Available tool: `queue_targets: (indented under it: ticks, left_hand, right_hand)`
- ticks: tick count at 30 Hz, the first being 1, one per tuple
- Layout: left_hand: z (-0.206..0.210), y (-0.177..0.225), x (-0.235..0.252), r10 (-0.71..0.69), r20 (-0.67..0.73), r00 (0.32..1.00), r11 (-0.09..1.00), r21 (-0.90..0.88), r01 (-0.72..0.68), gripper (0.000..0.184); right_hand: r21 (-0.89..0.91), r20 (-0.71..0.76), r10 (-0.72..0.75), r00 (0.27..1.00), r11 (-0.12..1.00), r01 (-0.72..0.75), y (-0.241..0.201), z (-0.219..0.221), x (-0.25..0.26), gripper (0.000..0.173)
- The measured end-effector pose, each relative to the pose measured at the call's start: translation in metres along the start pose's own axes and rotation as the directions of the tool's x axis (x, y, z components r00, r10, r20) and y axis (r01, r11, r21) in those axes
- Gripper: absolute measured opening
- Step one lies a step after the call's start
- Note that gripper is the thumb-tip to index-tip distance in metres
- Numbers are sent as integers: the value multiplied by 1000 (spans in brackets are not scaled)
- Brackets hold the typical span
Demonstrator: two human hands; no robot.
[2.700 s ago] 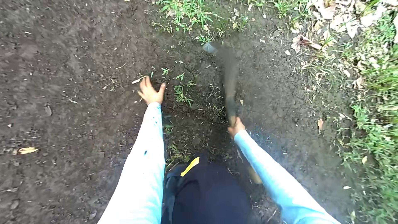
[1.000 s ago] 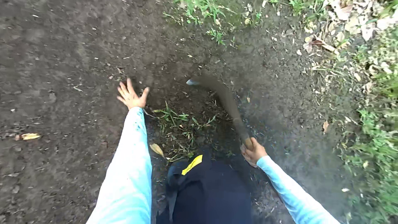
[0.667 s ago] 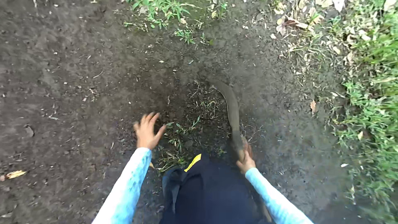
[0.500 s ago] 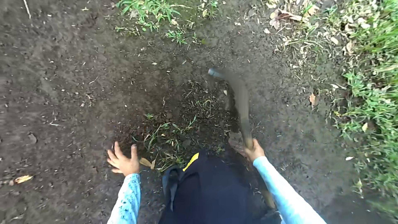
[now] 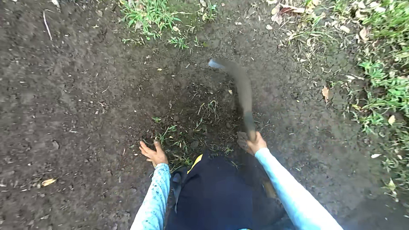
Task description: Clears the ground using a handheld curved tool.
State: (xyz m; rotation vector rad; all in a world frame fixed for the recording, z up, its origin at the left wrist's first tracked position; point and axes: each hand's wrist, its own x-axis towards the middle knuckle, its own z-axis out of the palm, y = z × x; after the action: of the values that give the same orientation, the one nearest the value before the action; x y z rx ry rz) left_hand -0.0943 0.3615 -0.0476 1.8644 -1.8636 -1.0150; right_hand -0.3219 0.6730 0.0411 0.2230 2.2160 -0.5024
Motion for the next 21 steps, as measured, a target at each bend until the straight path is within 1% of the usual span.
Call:
queue_targets:
  ticks: [1,2,3,4,5,6,7,8,10,12,13,14,15,16,17,18,19,20,21]
  left_hand:
    - [0,-1,-1,3,1,1000,1000,-7,-3,75]
    - [0,-3,-2,1,-1,1000,1000,-11,-1,75]
    - [0,-3,-1,1,-10,1000,1000,-16,-2,74]
    - [2,-2,0,3,-19,1000,1000,-23,-4,74]
    - [3,-1,-1,3,-23,1000,1000,-27,-3,74]
    - [3,1,0,-1,-23,1000,1000,-23,1,74]
    - [3,2,-1,-9,-22,1000,1000,-18,8,74]
    - [3,2,-2,-10,-18,1000,1000,-5,10,75]
    - [5,-1,-5,0,-21,1000,1000,19,1,76]
    - [4,-5,-5,22,-20,1000,999,35,-22,78]
    - [4,-6,-6,28,-18,999,999,36,-27,77]
    - [5,-6,-6,26,-18,999,999,37,-25,77]
    - [6,-7,-5,16,-24,1000,999,33,-15,77]
    - [5,-6,-4,7,-37,999,1000,24,-6,77]
    - [6,-5,-2,-1,-49,999,1000,15,2,76]
    - [7,-4,-2,-11,-47,999,1000,5,11,76]
    - [6,-1,-1,-16,-41,999,1000,0,16,76]
    - [4,3,-2,-15,-34,999,1000,2,15,76]
    - [2,5,-5,-7,-20,1000,1000,2,7,76]
  right_hand:
    - [72,-13,26,1000,997,-25,-17,3,8,77]
    - [87,-16,38,999,996,-37,-19,14,13,80]
    - [17,15,42,999,999,-43,-7,28,12,83]
    - [-98,72,48,996,994,-41,12,39,5,86]
    - [-175,117,62,991,984,-41,36,47,-3,86]
    - [-211,134,70,988,977,-40,57,50,-9,84]
    - [-210,128,73,989,977,-44,70,46,-14,82]
    - [-178,108,73,991,983,-53,77,36,-17,79]
    - [-14,24,48,999,999,-47,61,13,-14,75]
    - [204,-60,55,997,978,-42,13,-4,0,71]
    - [296,-94,61,994,955,-31,-12,-6,7,71]
    - [340,-99,65,993,940,-28,-27,0,13,72]
    - [285,-71,49,996,958,-27,-29,12,16,74]
    - [126,-11,26,1000,992,-24,-15,28,15,76]
    - [-86,81,21,996,996,-14,6,41,6,79]
    - [-236,157,32,987,972,6,33,52,-3,80]
    - [-330,200,50,979,944,19,55,58,-12,80]
    - [-373,215,65,974,927,21,70,57,-19,78]
    - [-369,201,63,977,929,16,80,52,-24,77]
